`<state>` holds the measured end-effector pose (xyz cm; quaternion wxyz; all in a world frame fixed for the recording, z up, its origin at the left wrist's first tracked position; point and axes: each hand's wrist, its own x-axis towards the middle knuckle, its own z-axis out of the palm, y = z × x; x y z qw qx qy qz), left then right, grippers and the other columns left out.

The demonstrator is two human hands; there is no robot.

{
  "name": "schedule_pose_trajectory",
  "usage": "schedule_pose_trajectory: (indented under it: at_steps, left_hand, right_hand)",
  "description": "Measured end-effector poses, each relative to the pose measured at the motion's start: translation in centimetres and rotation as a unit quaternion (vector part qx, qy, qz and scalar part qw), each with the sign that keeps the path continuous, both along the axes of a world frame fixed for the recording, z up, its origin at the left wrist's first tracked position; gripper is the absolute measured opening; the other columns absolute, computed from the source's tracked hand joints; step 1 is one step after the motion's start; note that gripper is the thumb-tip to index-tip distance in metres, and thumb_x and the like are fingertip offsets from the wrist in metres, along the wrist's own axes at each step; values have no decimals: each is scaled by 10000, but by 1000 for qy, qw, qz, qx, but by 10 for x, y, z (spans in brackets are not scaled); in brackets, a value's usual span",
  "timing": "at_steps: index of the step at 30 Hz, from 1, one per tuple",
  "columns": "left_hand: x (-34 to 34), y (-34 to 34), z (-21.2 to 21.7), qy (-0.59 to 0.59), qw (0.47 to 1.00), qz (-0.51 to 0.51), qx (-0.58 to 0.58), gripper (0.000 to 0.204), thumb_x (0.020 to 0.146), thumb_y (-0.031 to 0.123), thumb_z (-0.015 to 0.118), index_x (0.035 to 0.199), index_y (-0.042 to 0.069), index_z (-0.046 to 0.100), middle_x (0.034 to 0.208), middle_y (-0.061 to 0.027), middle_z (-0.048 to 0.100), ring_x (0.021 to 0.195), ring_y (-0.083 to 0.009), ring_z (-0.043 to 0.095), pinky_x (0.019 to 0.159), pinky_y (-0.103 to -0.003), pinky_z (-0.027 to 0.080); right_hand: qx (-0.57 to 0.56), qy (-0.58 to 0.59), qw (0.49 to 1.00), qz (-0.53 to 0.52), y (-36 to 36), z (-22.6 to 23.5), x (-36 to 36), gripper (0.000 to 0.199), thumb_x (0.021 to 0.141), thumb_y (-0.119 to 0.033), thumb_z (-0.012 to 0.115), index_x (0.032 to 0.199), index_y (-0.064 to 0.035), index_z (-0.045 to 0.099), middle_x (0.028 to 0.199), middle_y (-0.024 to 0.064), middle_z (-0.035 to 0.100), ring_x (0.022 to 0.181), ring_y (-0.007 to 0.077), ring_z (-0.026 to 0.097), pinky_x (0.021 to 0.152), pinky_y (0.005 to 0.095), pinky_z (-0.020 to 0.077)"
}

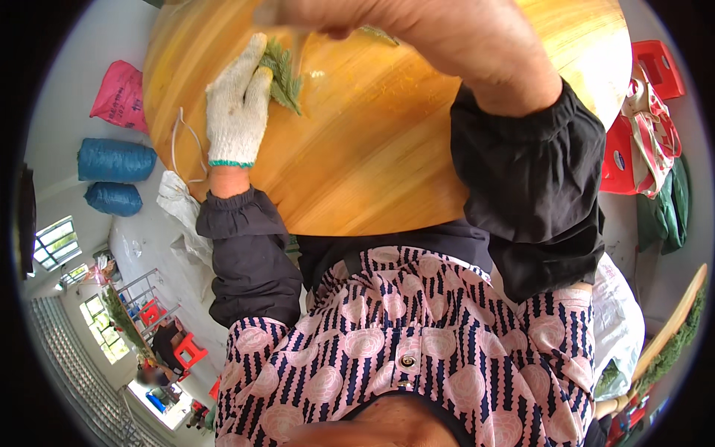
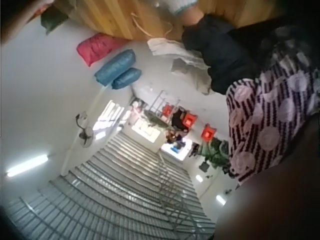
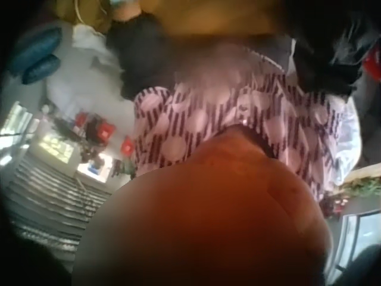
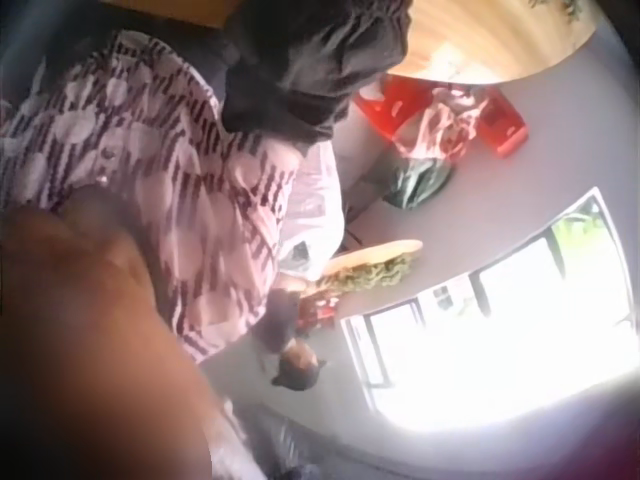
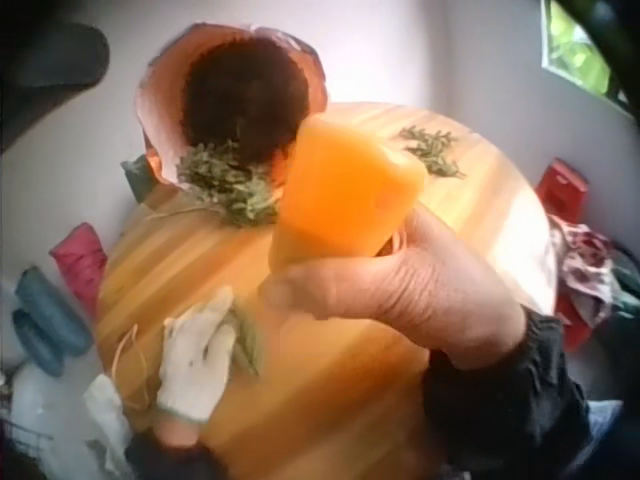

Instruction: Applying glue to the stems of plastic leaves using a squeeze bottle for assembly.

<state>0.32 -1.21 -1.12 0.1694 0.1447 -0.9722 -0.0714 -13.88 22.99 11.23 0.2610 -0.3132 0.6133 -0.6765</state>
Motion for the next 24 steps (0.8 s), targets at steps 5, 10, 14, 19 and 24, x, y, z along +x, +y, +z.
schedule_pose_trajectory:
  at_steps: [5, 10, 14, 19, 24]
  left_hand:
    - [20, -1, -2, 155, 982, -84, 65, 533, 895, 166, 673, 1406, 35, 603, 1238, -200, 701, 1032, -358, 670, 951, -427, 474]
    - [-21, 33, 15, 20, 996, -54, -71, 546, 797, 122, 718, 1337, 82, 641, 1021, -162, 737, 929, -338, 692, 881, -463, 484]
    - [-88, 59, 14, 81, 993, -58, -67, 511, 854, 321, 746, 1307, 99, 668, 950, -156, 746, 934, -332, 699, 877, -464, 506]
    - [-150, 52, 15, 289, 957, 3, 30, 566, 852, 238, 764, 1375, 83, 615, 941, -196, 681, 853, -385, 666, 828, -498, 534]
    - [-166, 5, 23, 201, 963, 110, -140, 478, 867, 132, 721, 1336, 69, 652, 1016, -171, 704, 930, -303, 677, 892, -445, 533]
  right_hand:
    - [-259, -104, 960, -23, 11, -29, -40, 200, 926, -211, 756, 1016, -72, 644, 891, 13, 647, 840, 133, 621, 766, 284, 501]
    - [-286, -87, 938, -176, 22, -44, -75, 172, 969, -238, 702, 1013, -89, 629, 866, 13, 628, 795, 128, 596, 748, 274, 476]
    - [-343, -105, 907, -221, 22, -43, -80, 162, 976, -235, 695, 1023, -98, 622, 880, 15, 623, 806, 123, 593, 749, 268, 468]
    - [-365, -64, 890, -265, 18, -40, -77, 169, 979, -236, 695, 1042, -99, 620, 909, 12, 626, 813, 121, 592, 757, 278, 476]
    - [-369, -126, 902, -183, 26, -32, -65, 207, 963, -210, 724, 1084, -85, 612, 913, 15, 616, 806, 117, 586, 740, 286, 485]
